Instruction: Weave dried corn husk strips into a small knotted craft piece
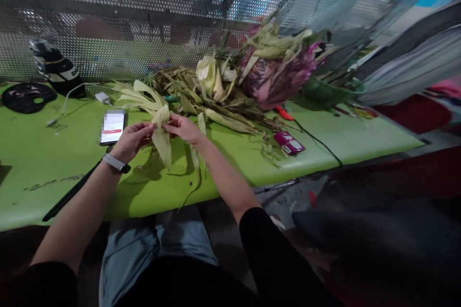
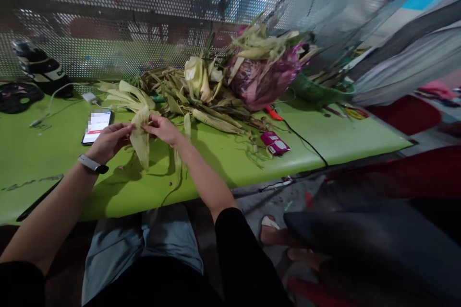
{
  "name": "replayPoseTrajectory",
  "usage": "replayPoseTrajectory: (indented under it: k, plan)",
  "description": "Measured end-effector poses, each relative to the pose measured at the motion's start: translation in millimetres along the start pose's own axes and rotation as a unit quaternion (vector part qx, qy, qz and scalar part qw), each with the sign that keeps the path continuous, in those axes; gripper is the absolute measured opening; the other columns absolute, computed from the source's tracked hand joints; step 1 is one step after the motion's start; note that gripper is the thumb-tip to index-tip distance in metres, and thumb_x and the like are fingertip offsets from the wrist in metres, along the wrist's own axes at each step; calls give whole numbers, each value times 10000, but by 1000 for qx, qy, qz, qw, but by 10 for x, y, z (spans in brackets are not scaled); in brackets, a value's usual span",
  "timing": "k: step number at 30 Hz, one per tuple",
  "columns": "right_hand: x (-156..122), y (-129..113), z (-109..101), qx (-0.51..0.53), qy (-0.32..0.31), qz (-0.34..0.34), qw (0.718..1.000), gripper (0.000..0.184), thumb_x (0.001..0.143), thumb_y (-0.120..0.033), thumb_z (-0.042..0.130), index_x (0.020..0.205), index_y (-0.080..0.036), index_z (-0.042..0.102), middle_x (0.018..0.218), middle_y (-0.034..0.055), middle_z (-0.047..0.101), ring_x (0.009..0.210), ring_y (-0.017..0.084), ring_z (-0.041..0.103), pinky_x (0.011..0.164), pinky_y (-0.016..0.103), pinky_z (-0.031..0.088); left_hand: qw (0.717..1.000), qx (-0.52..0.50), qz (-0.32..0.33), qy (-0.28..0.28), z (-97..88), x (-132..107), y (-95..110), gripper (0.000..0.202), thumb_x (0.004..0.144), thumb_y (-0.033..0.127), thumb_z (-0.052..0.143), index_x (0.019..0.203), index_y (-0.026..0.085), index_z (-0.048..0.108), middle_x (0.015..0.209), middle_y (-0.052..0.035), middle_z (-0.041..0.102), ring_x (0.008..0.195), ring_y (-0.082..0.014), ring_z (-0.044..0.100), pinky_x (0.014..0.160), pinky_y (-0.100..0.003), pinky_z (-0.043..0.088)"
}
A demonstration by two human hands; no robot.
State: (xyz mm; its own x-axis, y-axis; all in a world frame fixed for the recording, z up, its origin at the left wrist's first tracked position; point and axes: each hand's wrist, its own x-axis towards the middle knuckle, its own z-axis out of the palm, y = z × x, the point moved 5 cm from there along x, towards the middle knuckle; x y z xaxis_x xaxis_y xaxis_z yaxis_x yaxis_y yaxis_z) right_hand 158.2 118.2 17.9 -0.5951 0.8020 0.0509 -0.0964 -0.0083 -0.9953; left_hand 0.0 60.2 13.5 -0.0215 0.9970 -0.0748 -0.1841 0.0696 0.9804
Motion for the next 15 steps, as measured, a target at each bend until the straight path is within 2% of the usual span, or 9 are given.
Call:
replayPoseTrajectory:
  k: [2,4,7,11,13,15]
  plan:
    - [-17,-20,16,-19,14,-2,1000,290,716,-338,801,862,-200,592,778,-9,630,661,104,557,602,225,497,998,18,41,32,-31,-21,30,324,636,327,862,775,156,625,709,10,618,577,-70,565,534,-178,494]
    - [-37,-33,36,-34,22,-10,999,267,727,-331,788,850,-200,590,780,-6,625,661,104,549,596,227,492,997,22,55,39,-51,-37,40,345,602,289,880,769,166,604,730,18,619,601,-75,579,528,-176,493]
    - [-55,-19,92,-42,-2,-14,999,231,741,-303,768,865,-197,606,798,1,634,685,109,559,613,232,496,999,4,31,14,-59,-52,23,383,573,268,892,768,170,577,730,29,613,607,-79,590,537,-190,506]
    - [-50,36,143,-44,-28,-10,999,247,731,-313,765,884,-191,613,793,-9,633,696,106,560,621,224,486,1000,7,-19,-9,-44,-62,-29,406,585,307,885,851,153,621,756,7,644,607,-81,600,548,-199,504]
    - [-42,45,137,-53,-20,-18,998,257,726,-330,765,865,-185,606,775,-20,615,673,96,538,611,215,467,1000,21,13,9,-55,-52,-19,402,563,287,893,823,148,621,746,6,646,600,-78,590,535,-192,485]
    - [-38,41,118,-68,-2,-27,997,280,710,-351,781,816,-181,586,737,-33,580,640,86,506,593,211,442,996,41,71,37,-78,-43,13,386,546,253,898,747,155,584,668,31,608,551,-63,545,499,-181,443]
